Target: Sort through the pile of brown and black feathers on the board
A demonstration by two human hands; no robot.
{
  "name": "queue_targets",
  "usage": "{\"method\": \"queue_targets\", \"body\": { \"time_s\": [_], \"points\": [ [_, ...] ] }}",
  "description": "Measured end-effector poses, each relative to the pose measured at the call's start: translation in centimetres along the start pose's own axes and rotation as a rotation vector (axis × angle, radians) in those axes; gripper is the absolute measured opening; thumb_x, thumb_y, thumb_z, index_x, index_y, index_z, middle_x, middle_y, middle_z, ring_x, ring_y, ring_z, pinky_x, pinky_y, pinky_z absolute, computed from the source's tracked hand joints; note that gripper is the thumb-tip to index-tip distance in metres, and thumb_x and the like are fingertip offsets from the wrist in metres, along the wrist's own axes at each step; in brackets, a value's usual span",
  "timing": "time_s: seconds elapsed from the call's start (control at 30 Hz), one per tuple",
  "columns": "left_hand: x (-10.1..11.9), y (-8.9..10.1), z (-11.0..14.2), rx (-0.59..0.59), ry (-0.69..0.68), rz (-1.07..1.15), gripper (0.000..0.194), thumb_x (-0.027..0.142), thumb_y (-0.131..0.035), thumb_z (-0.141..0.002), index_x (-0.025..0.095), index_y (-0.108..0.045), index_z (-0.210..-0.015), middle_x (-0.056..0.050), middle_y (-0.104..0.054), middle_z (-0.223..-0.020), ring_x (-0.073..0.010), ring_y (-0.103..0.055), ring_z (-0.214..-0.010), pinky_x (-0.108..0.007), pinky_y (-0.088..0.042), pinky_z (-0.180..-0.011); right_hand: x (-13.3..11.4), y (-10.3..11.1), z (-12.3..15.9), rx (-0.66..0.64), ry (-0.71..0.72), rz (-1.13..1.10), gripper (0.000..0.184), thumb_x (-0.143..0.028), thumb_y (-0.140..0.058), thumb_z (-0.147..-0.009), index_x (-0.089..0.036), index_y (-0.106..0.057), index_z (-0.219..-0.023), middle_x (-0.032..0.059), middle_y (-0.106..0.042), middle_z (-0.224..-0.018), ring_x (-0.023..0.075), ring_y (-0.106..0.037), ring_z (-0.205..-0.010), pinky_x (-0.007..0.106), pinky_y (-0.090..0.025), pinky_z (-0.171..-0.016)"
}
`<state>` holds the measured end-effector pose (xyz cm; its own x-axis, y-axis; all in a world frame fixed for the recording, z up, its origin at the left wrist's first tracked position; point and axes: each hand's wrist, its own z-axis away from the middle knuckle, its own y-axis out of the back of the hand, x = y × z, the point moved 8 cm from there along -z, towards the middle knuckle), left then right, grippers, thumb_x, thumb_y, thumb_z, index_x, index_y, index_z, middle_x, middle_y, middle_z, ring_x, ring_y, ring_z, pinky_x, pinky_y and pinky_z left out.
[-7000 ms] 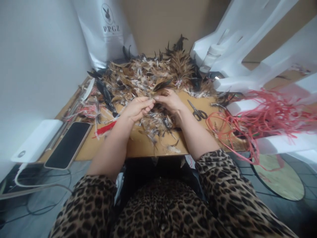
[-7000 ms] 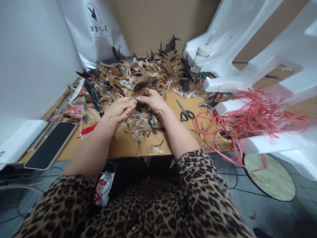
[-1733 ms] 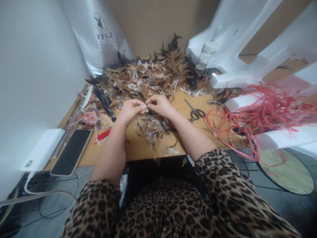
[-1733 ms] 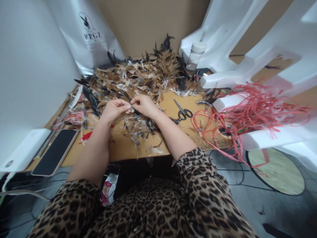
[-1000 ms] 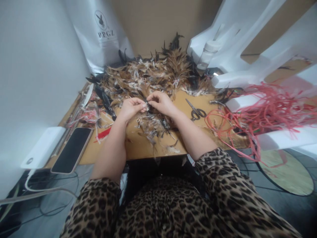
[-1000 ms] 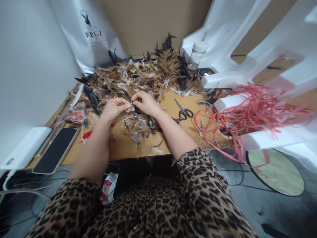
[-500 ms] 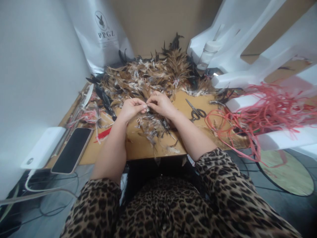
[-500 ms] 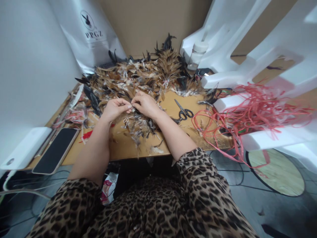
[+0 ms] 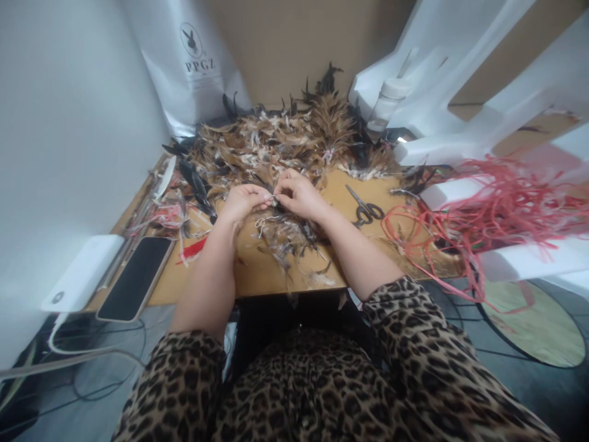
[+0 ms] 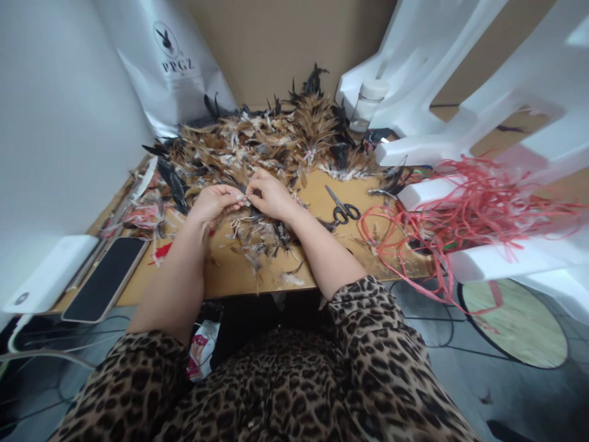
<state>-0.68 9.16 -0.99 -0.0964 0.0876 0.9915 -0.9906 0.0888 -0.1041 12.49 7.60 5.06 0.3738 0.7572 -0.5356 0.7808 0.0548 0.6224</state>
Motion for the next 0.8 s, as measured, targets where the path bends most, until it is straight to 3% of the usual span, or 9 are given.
{"method": "queue_targets", "body": {
  "time_s": [0.17,0.3,0.5,0.8],
  "points": [
    [-0.6,0.2,0.0,0.021,0.084,0.093,0.032,0.018,-0.082,-0.045,0.011,-0.063,-0.069,-0.002,-0.065,-0.061,-0.0072,-0.06,-0.054,-0.016,-0.048,-0.053,0.1,-0.4,0.0,-0.051,-0.012,-0.041,0.011,-0.02,-0.054,-0.075,-0.014,-0.062,-0.074,0.0051,-0.053,-0.084,0.0144,-0.052,-0.079,0.029,-0.042,-0.075],
    [-0.2,-0.1,0.3,0.003,0.064,0.086,0.034,0.018,-0.082,-0.044,0.011,-0.062,-0.07,-0.001,-0.065,-0.062,-0.0072,-0.06,-0.054,-0.016,-0.048,-0.053,1.0,-0.1,-0.1,0.011,-0.084,-0.158,0.013,-0.023,-0.057,-0.073,-0.013,-0.065,-0.075,0.0045,-0.06,-0.08,0.0142,-0.054,-0.079,0.028,-0.043,-0.075],
    [1.0,-1.5,0.7,-0.074,-0.055,-0.01,0.032,0.019,-0.08,-0.048,0.012,-0.062,-0.073,-0.001,-0.064,-0.061,-0.0078,-0.058,-0.052,-0.02,-0.048,-0.055,2.4,-0.6,0.0,0.017,-0.242,-0.261,0.02,-0.021,-0.055,-0.072,-0.01,-0.067,-0.085,0.0031,-0.066,-0.077,0.0107,-0.056,-0.068,0.023,-0.043,-0.066],
    [2.5,-1.6,0.5,0.007,-0.333,-0.229,0.02,0.016,-0.07,-0.057,0.013,-0.059,-0.073,0.001,-0.06,-0.063,-0.0073,-0.054,-0.053,-0.02,-0.044,-0.054,3.8,-1.2,0.5,-0.022,-0.382,-0.23,0.019,-0.022,-0.057,-0.072,-0.011,-0.071,-0.078,0.0016,-0.066,-0.06,0.0093,-0.058,-0.055,0.019,-0.042,-0.055]
  ]
}}
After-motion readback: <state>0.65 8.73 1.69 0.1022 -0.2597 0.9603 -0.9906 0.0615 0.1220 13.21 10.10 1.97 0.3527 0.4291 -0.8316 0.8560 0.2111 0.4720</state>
